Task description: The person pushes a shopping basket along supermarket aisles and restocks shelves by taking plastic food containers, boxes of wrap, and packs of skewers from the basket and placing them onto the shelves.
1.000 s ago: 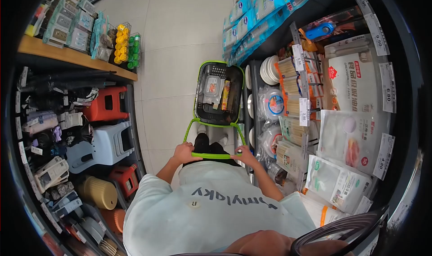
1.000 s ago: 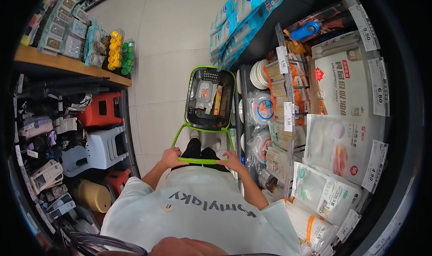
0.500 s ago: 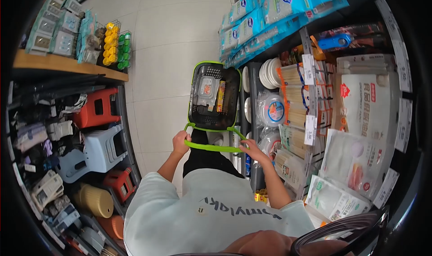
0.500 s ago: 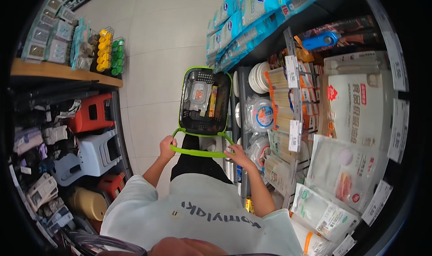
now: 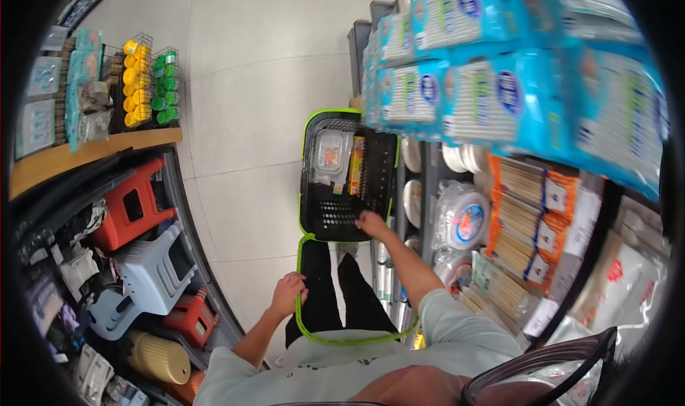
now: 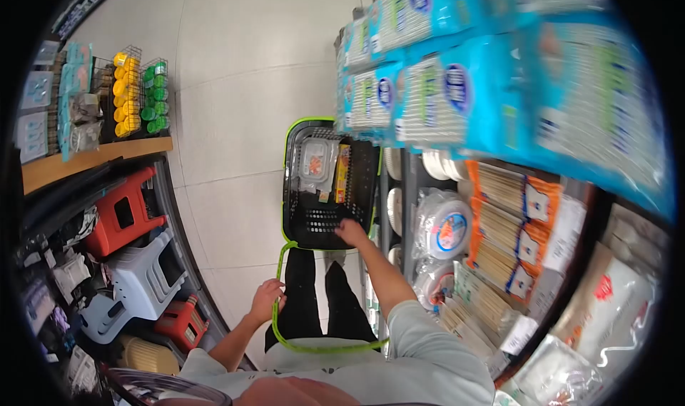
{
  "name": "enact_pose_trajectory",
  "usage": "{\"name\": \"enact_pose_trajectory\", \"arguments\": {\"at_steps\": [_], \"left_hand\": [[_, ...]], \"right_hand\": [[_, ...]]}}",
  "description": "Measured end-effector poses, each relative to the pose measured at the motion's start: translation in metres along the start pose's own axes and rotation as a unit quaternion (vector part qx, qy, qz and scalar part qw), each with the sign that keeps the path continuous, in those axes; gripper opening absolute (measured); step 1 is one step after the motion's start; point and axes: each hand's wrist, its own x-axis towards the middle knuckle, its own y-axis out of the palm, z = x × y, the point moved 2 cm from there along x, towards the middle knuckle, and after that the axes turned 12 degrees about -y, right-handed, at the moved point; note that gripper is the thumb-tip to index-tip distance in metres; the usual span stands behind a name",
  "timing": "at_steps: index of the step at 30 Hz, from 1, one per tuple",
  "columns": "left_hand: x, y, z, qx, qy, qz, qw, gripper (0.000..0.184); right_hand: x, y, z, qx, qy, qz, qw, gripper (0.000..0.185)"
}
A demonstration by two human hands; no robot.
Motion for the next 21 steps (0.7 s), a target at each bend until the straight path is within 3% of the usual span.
{"name": "enact_pose_trajectory", "arguments": {"at_steps": [5, 9, 11, 13, 14, 17, 21], "left_hand": [[-0.003, 0.044, 0.047, 0.020, -0.032, 0.069, 0.997, 0.014], [0.031, 0.046, 0.056, 0.006, -0.072, 0.038, 0.997, 0.015], [0.036, 0.060, 0.068, -0.024, -0.098, 0.038, 0.994, 0.015], [0.039, 0.066, 0.076, -0.068, -0.108, 0.025, 0.992, 0.016], [0.041, 0.065, 0.078, -0.076, -0.107, 0.026, 0.991, 0.017], [0.037, 0.075, 0.090, -0.118, -0.125, 0.024, 0.985, 0.018], [0.028, 0.088, 0.109, -0.120, -0.098, 0.021, 0.988, 0.019]], "right_hand": [[0.154, 0.004, 0.017, 0.060, 0.032, -0.102, 0.992, 0.030], [0.228, 0.033, -0.014, 0.081, 0.007, -0.160, 0.984, 0.027], [0.235, 0.044, -0.030, 0.065, 0.022, -0.133, 0.989, 0.032], [0.239, 0.053, -0.047, -0.052, 0.021, -0.216, 0.975, 0.047], [0.244, 0.052, -0.058, -0.030, 0.086, -0.146, 0.985, 0.058], [0.263, 0.071, -0.106, 0.019, 0.094, -0.172, 0.980, 0.056], [0.289, 0.093, -0.153, 0.037, 0.109, -0.136, 0.984, 0.055]]}}
